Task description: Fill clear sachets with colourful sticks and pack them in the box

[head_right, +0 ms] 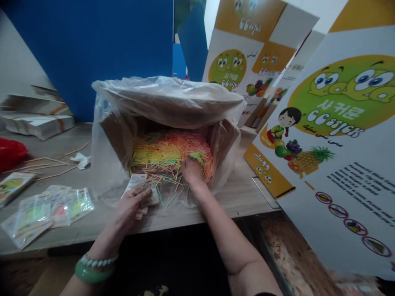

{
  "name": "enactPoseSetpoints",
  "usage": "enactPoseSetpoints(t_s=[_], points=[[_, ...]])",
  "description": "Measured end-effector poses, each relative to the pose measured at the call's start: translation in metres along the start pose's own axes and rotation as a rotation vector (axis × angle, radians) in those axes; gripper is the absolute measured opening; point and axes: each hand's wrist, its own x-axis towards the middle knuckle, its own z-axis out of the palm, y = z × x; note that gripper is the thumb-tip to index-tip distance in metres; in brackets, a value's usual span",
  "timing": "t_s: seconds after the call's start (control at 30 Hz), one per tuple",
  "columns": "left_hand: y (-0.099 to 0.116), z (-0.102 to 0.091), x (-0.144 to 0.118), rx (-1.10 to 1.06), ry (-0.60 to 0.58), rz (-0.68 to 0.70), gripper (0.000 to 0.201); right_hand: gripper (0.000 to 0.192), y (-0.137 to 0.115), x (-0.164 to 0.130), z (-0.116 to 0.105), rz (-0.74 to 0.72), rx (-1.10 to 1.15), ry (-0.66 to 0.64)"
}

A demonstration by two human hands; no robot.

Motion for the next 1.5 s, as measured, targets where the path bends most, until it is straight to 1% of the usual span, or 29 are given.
enactPoseSetpoints(t_s=[0.03,0.07,0.13,0.2,0.27,0.37,0.43,0.57,0.63,0.73,0.83,0.9,0.93,1.0,1.03,1.1,1.17,1.2,1.27,1.33,1.4,1.43,1.47,1.5], points=[[0.002,0.002,-0.002,0.01,-0.008,-0.004,0.042,0.026,0.003,0.014,-0.003,0.022,-0.131,0.035],[0.003,0.005,-0.004,0.028,-0.013,-0.003,0.041,0.03,0.005,0.026,-0.004,0.027,-0.241,0.039],[0.007,0.01,-0.008,0.069,-0.04,0.012,0.038,0.035,0.004,0.045,0.0,0.031,-0.414,0.006],[0.01,0.01,-0.012,0.098,-0.058,0.026,0.037,0.036,0.001,0.056,0.007,0.029,-0.528,-0.032],[0.011,0.006,-0.014,0.124,-0.038,0.004,0.039,0.037,-0.002,0.059,0.013,0.007,-0.584,-0.035],[0.01,-0.003,-0.014,0.157,0.017,-0.047,0.044,0.037,0.0,0.06,0.018,-0.042,-0.606,-0.027],[0.008,-0.005,-0.014,0.168,0.034,-0.063,0.046,0.038,0.002,0.061,0.018,-0.042,-0.625,-0.007],[0.008,-0.004,-0.015,0.097,-0.009,-0.04,0.048,0.038,0.0,0.065,0.021,-0.006,-0.642,0.004],[0.009,-0.003,-0.016,0.054,-0.021,-0.036,0.046,0.036,-0.004,0.066,0.021,0.003,-0.603,0.001],[0.011,-0.008,-0.018,0.04,0.007,-0.054,0.047,0.037,-0.007,0.067,0.017,0.058,-0.536,0.029],[0.011,-0.015,-0.018,0.056,0.048,-0.085,0.053,0.037,-0.004,0.069,0.005,0.139,-0.5,0.077],[0.011,-0.018,-0.017,0.054,0.064,-0.093,0.057,0.036,0.001,0.069,-0.003,0.184,-0.361,0.134],[0.011,-0.018,-0.017,0.049,0.066,-0.092,0.058,0.034,0.003,0.067,-0.006,0.178,-0.236,0.168],[0.011,-0.017,-0.017,0.043,0.065,-0.087,0.06,0.027,0.006,0.058,-0.006,0.11,0.119,0.209],[0.011,-0.016,-0.018,0.041,0.064,-0.084,0.06,0.02,0.007,0.05,-0.003,0.055,0.322,0.192],[0.01,-0.014,-0.018,0.042,0.06,-0.076,0.059,0.01,0.006,0.031,0.009,-0.032,0.72,0.077],[0.008,-0.012,-0.018,0.054,0.056,-0.06,0.057,0.014,0.004,0.007,0.028,-0.07,1.009,-0.077],[0.007,-0.012,-0.017,0.064,0.053,-0.048,0.055,0.017,0.003,-0.005,0.038,-0.072,1.087,-0.137],[0.006,-0.009,-0.014,0.095,0.036,0.018,0.047,0.019,0.001,-0.028,0.055,-0.051,1.116,-0.23],[0.008,-0.002,-0.008,0.151,0.003,0.189,0.035,0.019,-0.001,-0.043,0.067,-0.035,1.057,-0.28],[0.009,0.009,0.001,0.246,-0.061,0.415,0.02,0.02,-0.002,-0.05,0.073,-0.054,1.014,-0.285],[0.01,0.015,0.007,0.294,-0.1,0.503,0.015,0.02,-0.003,-0.051,0.073,-0.069,1.012,-0.273],[0.009,0.022,0.012,0.332,-0.139,0.55,0.013,0.02,-0.003,-0.052,0.074,-0.082,1.018,-0.258],[0.008,0.029,0.018,0.356,-0.181,0.555,0.014,0.02,-0.004,-0.051,0.074,-0.091,1.021,-0.243]])
